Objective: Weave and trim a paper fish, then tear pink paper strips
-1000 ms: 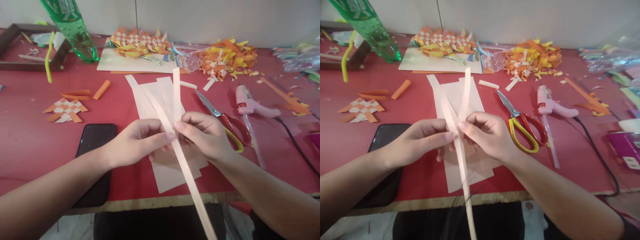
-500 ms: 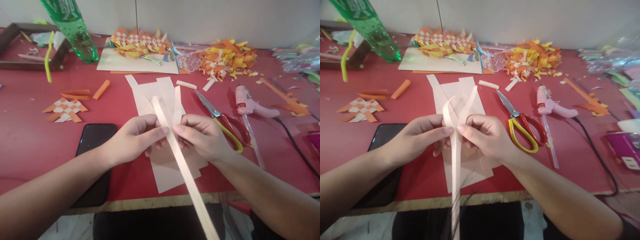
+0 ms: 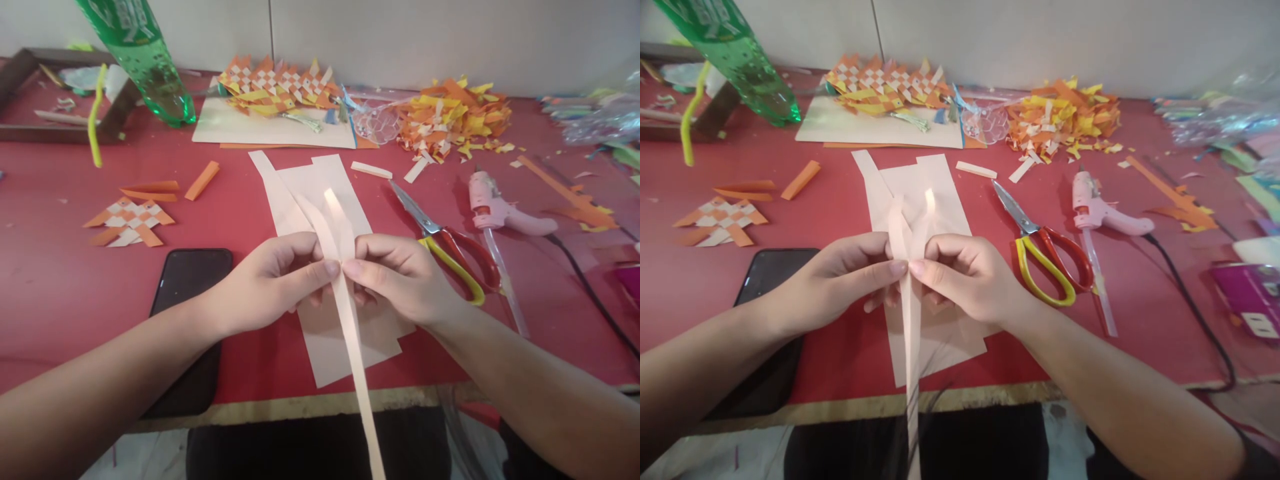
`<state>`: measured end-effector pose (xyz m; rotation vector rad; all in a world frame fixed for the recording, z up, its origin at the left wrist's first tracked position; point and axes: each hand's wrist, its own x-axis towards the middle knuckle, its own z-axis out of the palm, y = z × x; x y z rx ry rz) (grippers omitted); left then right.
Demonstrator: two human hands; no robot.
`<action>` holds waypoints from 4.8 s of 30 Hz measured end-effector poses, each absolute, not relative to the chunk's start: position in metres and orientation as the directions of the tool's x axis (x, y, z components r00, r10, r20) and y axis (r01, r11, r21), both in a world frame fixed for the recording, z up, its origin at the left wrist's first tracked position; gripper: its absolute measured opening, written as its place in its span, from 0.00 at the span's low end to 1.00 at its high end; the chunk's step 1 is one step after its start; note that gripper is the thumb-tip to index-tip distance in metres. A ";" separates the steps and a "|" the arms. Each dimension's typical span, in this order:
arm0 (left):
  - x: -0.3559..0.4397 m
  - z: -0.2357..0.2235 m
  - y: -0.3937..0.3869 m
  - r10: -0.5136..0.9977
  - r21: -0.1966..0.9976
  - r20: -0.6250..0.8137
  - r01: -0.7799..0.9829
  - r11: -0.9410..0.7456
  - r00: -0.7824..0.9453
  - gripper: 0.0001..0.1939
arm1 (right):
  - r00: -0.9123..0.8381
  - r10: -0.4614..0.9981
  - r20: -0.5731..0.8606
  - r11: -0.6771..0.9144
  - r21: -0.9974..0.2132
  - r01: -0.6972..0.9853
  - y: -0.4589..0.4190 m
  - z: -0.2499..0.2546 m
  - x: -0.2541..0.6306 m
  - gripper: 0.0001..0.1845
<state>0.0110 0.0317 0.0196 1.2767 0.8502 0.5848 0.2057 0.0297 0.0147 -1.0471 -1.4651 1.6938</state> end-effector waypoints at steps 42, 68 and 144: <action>0.013 0.020 0.030 0.785 0.956 -0.260 0.034 0.292 0.563 0.12 | -0.401 0.915 -0.057 -0.042 -0.998 0.046 0.030 0.015 0.205 0.15; 0.009 0.016 0.031 0.807 0.966 -0.234 0.038 0.254 0.542 0.14 | -0.394 0.914 -0.099 -0.128 -0.991 -0.048 0.032 0.014 0.205 0.16; 0.011 0.024 0.029 0.693 0.936 -0.275 0.022 0.350 0.666 0.06 | -0.399 0.909 -0.119 -0.127 -0.992 0.007 0.031 0.014 0.208 0.18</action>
